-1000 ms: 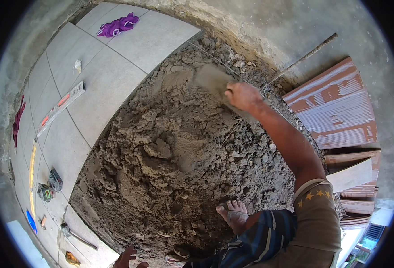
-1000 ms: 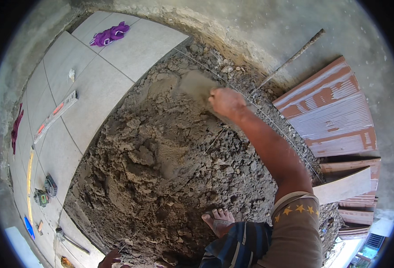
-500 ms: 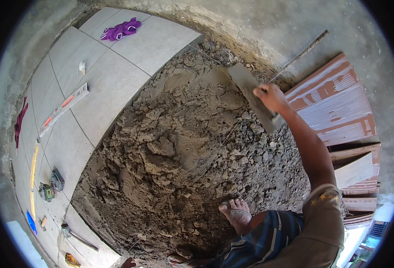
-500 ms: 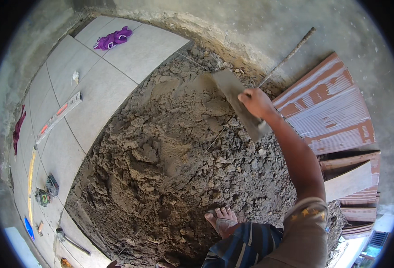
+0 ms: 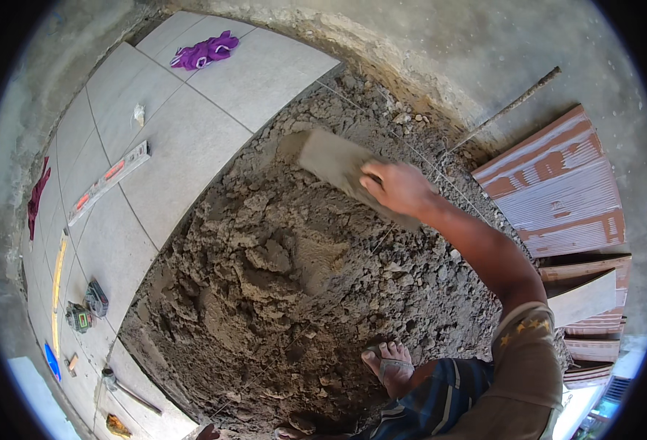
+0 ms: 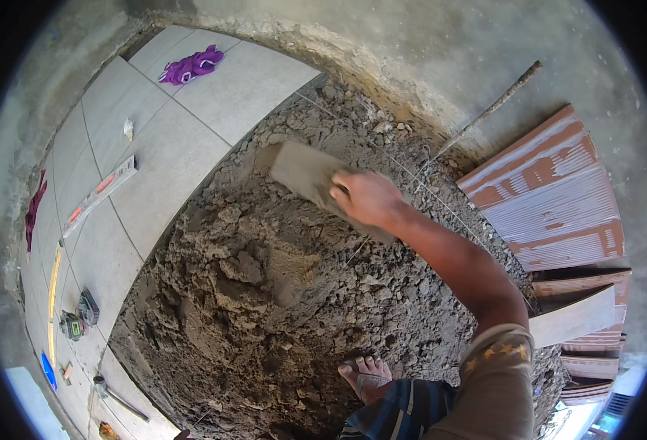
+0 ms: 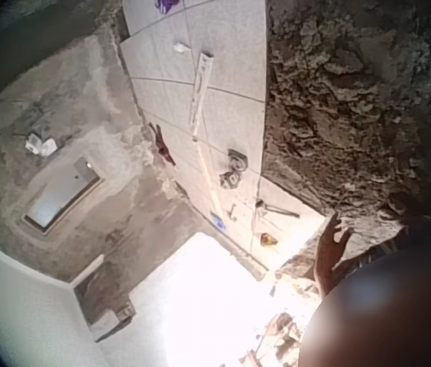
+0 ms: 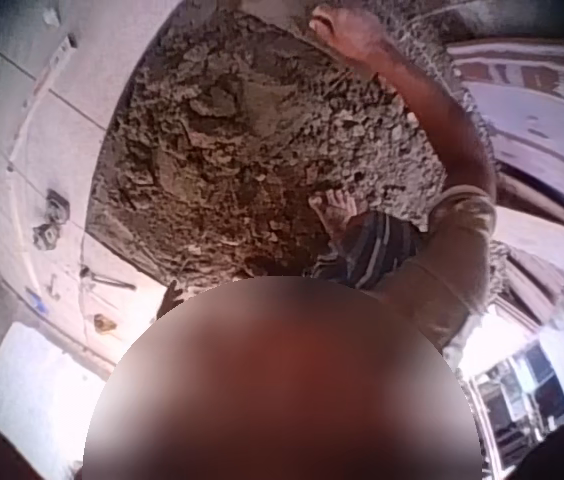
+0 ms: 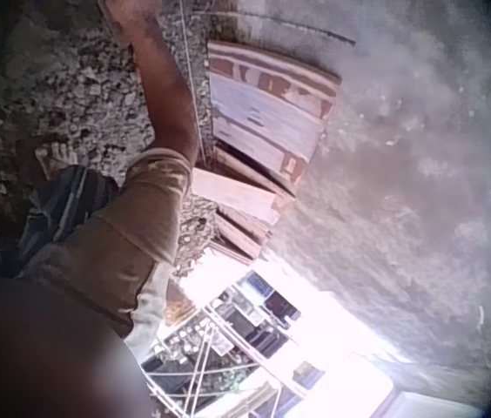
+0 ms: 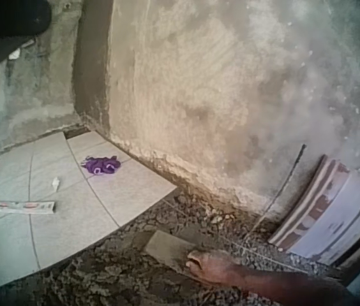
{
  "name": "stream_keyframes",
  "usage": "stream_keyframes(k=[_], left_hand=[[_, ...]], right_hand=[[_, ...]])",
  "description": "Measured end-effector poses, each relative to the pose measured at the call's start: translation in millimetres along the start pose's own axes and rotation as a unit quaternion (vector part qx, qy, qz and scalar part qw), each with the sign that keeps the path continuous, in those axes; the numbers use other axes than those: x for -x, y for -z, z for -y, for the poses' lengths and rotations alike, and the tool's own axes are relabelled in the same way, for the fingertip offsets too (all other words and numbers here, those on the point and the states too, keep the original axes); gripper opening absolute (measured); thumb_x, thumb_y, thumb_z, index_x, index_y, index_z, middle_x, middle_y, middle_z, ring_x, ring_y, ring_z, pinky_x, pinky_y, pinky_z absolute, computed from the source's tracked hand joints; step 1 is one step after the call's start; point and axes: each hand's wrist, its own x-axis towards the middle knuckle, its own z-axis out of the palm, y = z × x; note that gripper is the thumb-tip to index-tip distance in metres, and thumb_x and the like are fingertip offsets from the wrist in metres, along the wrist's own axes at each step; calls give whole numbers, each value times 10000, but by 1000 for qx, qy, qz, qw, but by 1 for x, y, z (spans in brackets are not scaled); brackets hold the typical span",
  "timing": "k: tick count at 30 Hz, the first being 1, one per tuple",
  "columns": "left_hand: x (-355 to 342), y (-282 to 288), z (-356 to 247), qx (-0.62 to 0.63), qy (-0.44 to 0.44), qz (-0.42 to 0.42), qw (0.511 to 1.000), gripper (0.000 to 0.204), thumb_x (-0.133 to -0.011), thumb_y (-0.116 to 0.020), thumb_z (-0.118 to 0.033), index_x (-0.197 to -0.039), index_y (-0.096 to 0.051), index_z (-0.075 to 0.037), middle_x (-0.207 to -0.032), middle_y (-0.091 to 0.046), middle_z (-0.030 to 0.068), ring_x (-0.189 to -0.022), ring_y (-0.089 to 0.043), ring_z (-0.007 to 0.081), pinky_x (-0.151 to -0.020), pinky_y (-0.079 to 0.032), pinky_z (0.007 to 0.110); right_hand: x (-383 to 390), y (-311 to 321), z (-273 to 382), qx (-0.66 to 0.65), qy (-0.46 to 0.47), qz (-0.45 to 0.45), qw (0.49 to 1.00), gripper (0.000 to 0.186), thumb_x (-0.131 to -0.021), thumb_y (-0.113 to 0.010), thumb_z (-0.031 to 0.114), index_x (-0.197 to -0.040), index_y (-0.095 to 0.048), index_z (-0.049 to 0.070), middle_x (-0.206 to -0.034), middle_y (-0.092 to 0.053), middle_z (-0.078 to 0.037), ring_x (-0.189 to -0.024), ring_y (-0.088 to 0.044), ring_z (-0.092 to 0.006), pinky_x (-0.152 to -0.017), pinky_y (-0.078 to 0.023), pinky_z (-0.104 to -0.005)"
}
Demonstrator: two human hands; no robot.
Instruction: Spread and level mortar on a floor surface in preparation for tiling.
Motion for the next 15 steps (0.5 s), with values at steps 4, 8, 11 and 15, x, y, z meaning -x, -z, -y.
stream_keyframes(k=[4,8,11,15], left_hand=[[-26,-7,1,27,-23,17,999,628,-935,-771,-172,-1506,-515,-134,-1276,-682,153,-1108,-664,272,-893,-566,402],[-18,0,-15,21,-36,20,999,612,-937,-762,-158,-1499,-522,-132,-1243,-699,146,-1075,-673,268,-873,-564,394],[-7,-2,-6,33,-27,18,999,611,-931,-770,-153,-1491,-528,-125,-1247,-699,136,-1063,-676,269,-855,-562,392],[13,-5,2,-3,-12,-18,1000,639,-926,-786,-178,-1499,-512,-112,-1260,-683,147,-1043,-672,261,-854,-561,378]], right_hand=[[-70,5,-23,91,-54,25,994,365,-1025,-524,359,-1246,-640,92,-1041,-739,-183,-914,-723,-383,-829,-586,-519],[-79,0,-53,58,-94,-29,993,337,-1007,-554,339,-1113,-698,53,-1002,-739,-198,-898,-722,-383,-822,-582,-500],[-60,8,-61,-12,-96,-1,995,337,-990,-577,332,-1025,-721,29,-977,-730,-224,-901,-718,-391,-828,-573,-499],[-13,41,-52,-19,-48,8,999,332,-978,-593,340,-1052,-733,48,-963,-724,-243,-895,-717,-397,-836,-570,-495]])
